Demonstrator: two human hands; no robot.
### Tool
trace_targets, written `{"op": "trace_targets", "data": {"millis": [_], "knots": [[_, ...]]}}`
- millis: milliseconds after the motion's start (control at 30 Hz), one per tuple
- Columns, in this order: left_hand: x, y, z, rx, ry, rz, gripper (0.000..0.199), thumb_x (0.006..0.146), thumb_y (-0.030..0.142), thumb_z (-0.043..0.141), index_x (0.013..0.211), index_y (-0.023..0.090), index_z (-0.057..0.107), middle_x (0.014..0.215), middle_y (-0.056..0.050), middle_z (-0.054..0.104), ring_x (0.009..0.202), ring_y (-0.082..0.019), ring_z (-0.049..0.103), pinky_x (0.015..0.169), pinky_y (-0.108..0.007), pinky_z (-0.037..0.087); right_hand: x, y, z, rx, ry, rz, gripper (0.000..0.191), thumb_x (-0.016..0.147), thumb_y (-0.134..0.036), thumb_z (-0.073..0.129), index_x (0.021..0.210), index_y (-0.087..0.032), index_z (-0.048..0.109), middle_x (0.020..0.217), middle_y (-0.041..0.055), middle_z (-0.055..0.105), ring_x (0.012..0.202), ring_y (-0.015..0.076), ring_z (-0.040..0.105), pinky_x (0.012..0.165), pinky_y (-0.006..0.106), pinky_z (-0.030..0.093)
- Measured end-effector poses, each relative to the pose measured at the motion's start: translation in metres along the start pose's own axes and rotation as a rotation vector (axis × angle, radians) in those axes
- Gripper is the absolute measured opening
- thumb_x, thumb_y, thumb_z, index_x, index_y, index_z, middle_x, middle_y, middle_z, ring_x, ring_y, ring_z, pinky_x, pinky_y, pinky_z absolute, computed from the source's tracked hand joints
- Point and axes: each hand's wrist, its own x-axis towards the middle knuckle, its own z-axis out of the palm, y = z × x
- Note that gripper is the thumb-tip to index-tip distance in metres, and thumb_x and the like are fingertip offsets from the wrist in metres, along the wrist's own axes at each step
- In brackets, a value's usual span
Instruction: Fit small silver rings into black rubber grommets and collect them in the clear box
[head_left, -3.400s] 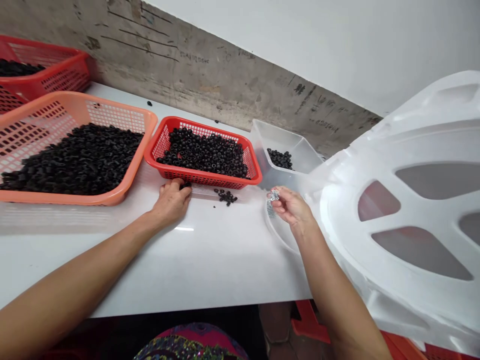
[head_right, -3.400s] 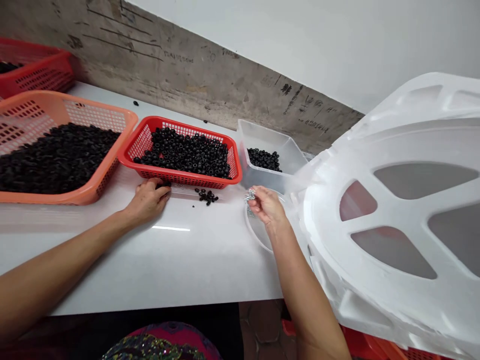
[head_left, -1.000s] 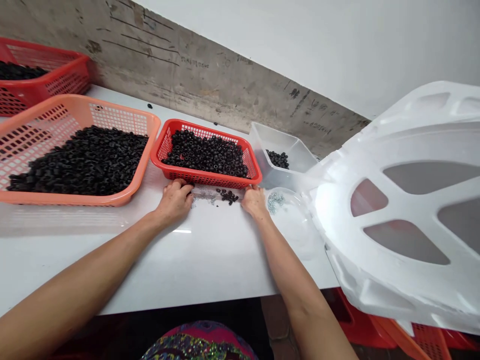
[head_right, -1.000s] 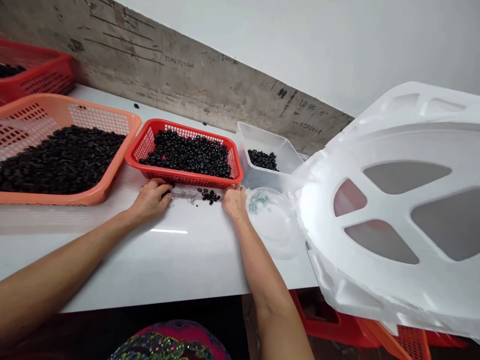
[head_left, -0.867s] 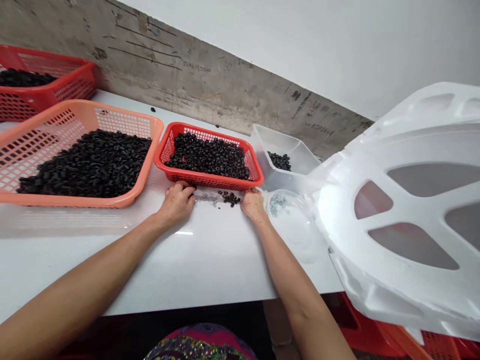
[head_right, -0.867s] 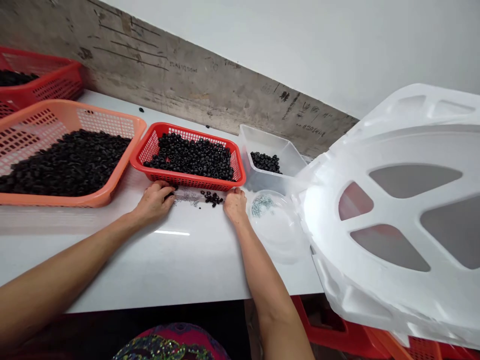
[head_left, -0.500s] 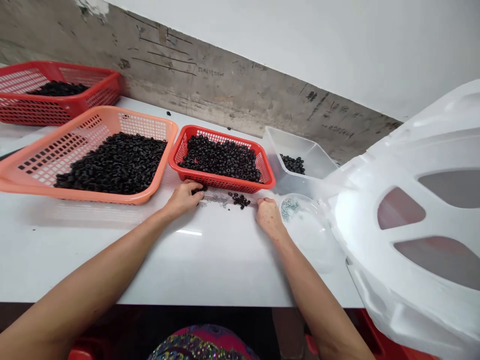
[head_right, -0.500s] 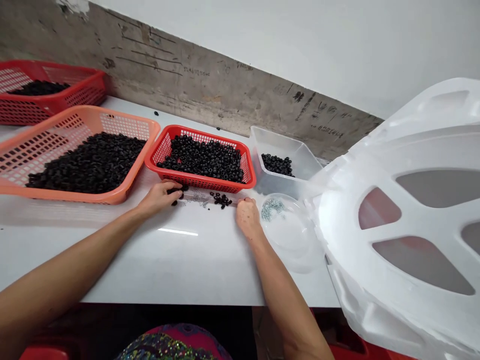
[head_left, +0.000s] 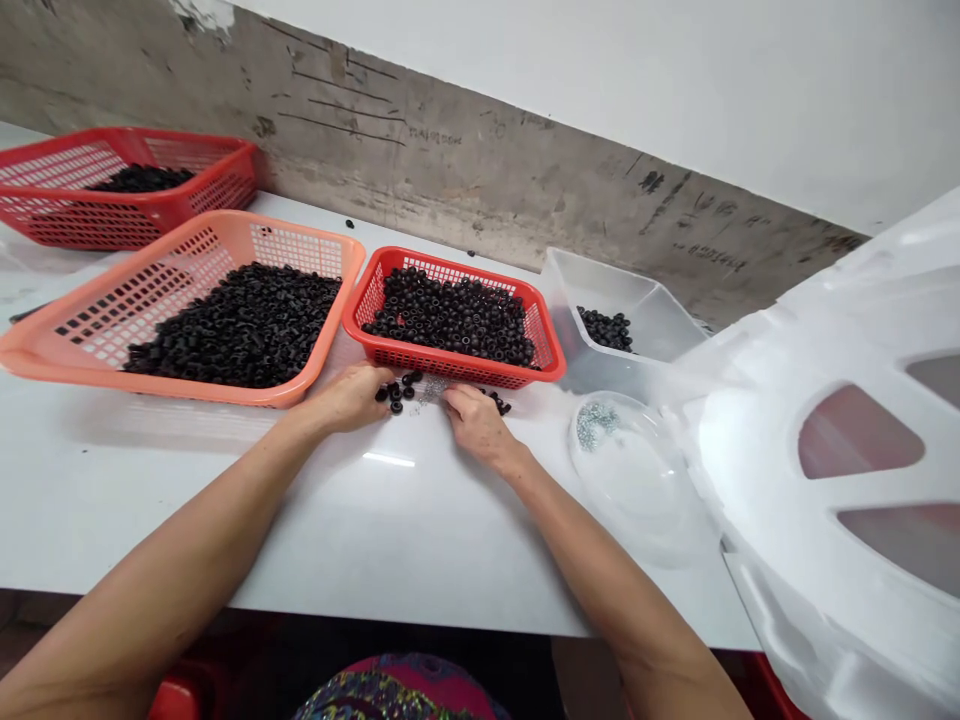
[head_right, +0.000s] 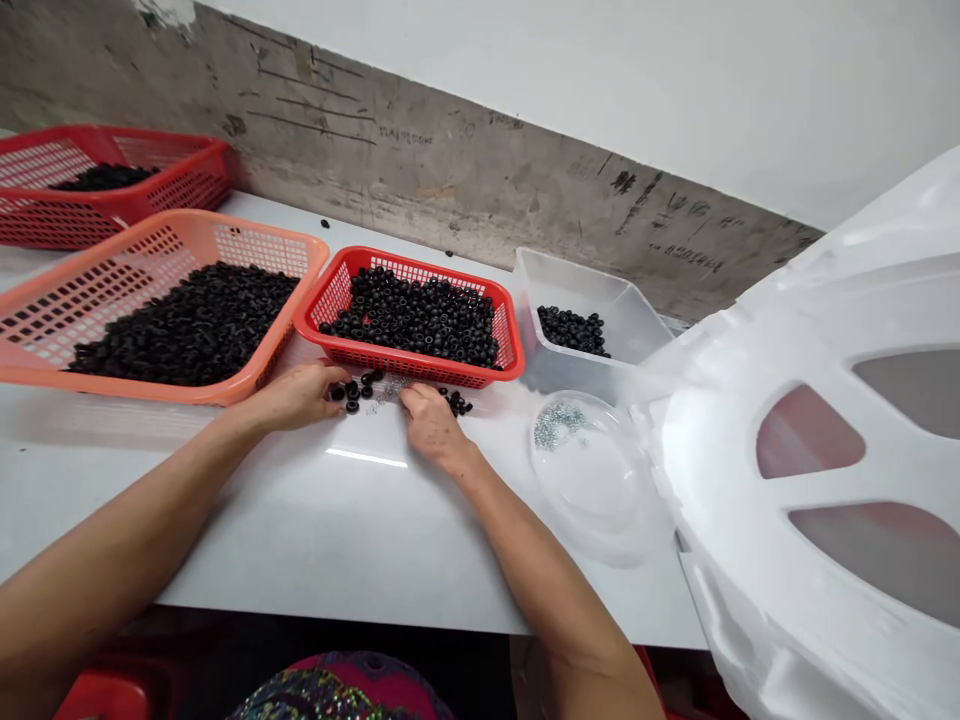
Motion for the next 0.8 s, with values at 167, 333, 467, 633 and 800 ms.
{"op": "trace_targets", "data": {"millis": [167, 333, 467, 633, 800], "knots": [[0.001, -0.001, 0.005, 0.051, 0.014, -0.014, 0.037, 0.067, 0.015, 0.056, 0.104, 0.018, 0.061, 0.090, -0.007, 0.065, 0.083, -0.024, 0.061, 0.070, -0.029, 0.044, -0.009, -0.015, -0.003, -0.030, 0.010, -0.107, 0.028, 0.079, 0.001, 0.039, 0.091, -0.011, 0.061, 0.090, 0.0114, 0.059, 0.086, 0.0211, 0.050, 0.082, 0.035, 0.044], [0.003, -0.003, 0.011, 0.119, 0.049, -0.053, 0.020, 0.068, 0.016, 0.054, 0.087, 0.018, 0.056, 0.079, -0.006, 0.063, 0.072, -0.022, 0.059, 0.061, -0.028, 0.038, -0.010, -0.023, -0.011, -0.020, -0.067, -0.204, 0.033, 0.078, 0.001, 0.037, 0.098, -0.011, 0.061, 0.100, 0.0129, 0.059, 0.091, 0.0213, 0.050, 0.083, 0.035, 0.045], [0.004, -0.004, 0.013, 0.110, 0.087, -0.033, 0.008, 0.070, 0.015, 0.051, 0.075, 0.020, 0.054, 0.075, -0.005, 0.061, 0.070, -0.021, 0.057, 0.060, -0.029, 0.036, -0.011, -0.005, -0.036, -0.018, 0.114, -0.036, 0.028, 0.082, -0.005, 0.039, 0.094, -0.014, 0.063, 0.095, 0.0110, 0.064, 0.088, 0.0211, 0.056, 0.082, 0.036, 0.046], [0.003, -0.001, 0.013, -0.010, 0.132, -0.074, 0.005, 0.069, 0.016, 0.053, 0.071, 0.019, 0.057, 0.069, -0.004, 0.060, 0.065, -0.020, 0.054, 0.058, -0.029, 0.034, -0.033, 0.019, -0.051, -0.058, 0.181, 0.334, 0.020, 0.081, -0.012, 0.047, 0.084, -0.016, 0.066, 0.080, 0.0075, 0.068, 0.076, 0.0204, 0.061, 0.073, 0.033, 0.047], [0.002, 0.017, 0.000, -0.507, 0.223, -0.122, 0.015, 0.071, 0.020, 0.058, 0.084, 0.016, 0.065, 0.069, -0.002, 0.061, 0.059, -0.014, 0.052, 0.056, -0.025, 0.038, -0.048, 0.033, -0.041, -0.083, 0.263, 0.468, 0.020, 0.079, -0.014, 0.048, 0.086, -0.016, 0.067, 0.081, 0.0079, 0.066, 0.075, 0.0202, 0.059, 0.073, 0.033, 0.048]]}}
